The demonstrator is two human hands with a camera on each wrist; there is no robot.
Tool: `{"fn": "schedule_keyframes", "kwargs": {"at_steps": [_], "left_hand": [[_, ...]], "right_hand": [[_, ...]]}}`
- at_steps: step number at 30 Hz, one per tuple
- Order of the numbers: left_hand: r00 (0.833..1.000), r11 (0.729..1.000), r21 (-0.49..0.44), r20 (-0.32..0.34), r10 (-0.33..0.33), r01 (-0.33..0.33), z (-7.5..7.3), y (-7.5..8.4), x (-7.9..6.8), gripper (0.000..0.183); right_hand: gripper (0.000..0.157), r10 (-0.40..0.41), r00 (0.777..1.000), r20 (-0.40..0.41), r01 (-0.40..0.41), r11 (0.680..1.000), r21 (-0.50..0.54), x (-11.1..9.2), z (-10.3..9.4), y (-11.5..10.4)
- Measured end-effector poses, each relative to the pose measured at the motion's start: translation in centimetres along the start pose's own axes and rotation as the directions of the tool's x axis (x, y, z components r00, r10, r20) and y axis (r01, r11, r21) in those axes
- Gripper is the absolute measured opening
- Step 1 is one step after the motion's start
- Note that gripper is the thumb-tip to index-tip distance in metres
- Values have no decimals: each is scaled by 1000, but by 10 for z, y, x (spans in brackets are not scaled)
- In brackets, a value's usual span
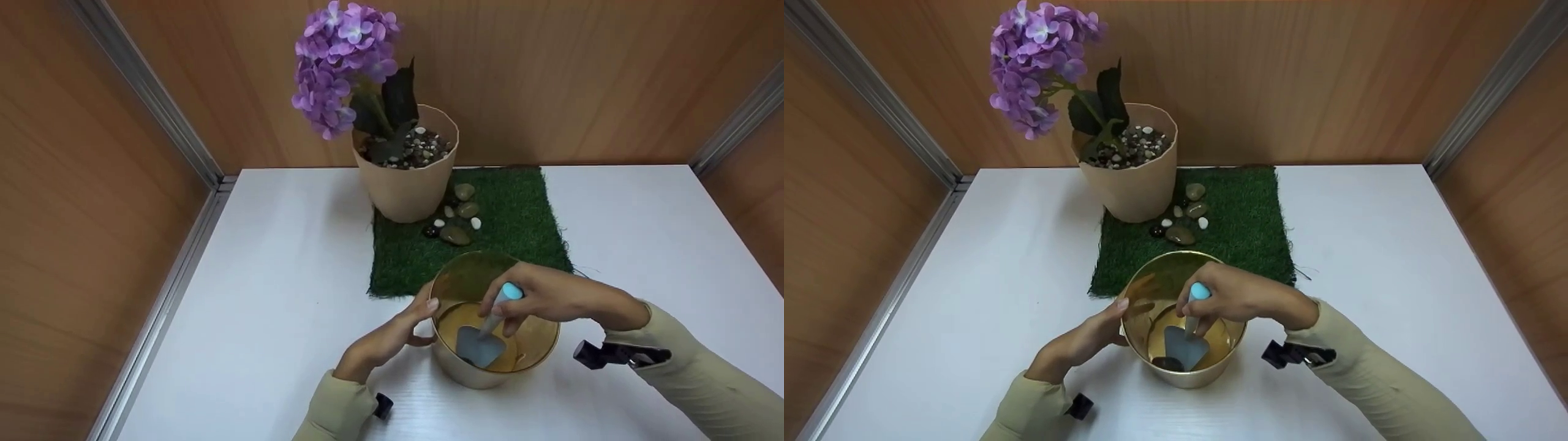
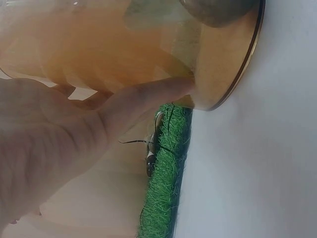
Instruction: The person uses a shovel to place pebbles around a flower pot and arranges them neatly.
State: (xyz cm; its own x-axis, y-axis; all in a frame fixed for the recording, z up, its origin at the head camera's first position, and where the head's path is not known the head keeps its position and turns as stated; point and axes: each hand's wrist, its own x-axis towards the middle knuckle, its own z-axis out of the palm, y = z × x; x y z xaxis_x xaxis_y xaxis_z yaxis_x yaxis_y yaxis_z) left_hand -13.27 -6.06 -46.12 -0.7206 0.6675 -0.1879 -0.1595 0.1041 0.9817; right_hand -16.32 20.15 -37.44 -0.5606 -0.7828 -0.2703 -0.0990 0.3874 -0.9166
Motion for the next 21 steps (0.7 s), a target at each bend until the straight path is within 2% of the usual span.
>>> {"fn": "schedule_keyframes", "kwargs": {"at_steps": [10,17,21], "left_hand": [[1000,1000,-4,-7,6,-6,0,1,-1,65],[1000,1000,-5,4,14,-14,0,1,0,64],[1000,1000,-4,5,14,-14,0,2,0,65]], "right_hand": [[21,-17,1000,16,15,997,77,3,-2,2],[19,-12,999,43,9,998,59,2,2,2],[20,-22,999,30,20,997,69,1,2,2]]}}
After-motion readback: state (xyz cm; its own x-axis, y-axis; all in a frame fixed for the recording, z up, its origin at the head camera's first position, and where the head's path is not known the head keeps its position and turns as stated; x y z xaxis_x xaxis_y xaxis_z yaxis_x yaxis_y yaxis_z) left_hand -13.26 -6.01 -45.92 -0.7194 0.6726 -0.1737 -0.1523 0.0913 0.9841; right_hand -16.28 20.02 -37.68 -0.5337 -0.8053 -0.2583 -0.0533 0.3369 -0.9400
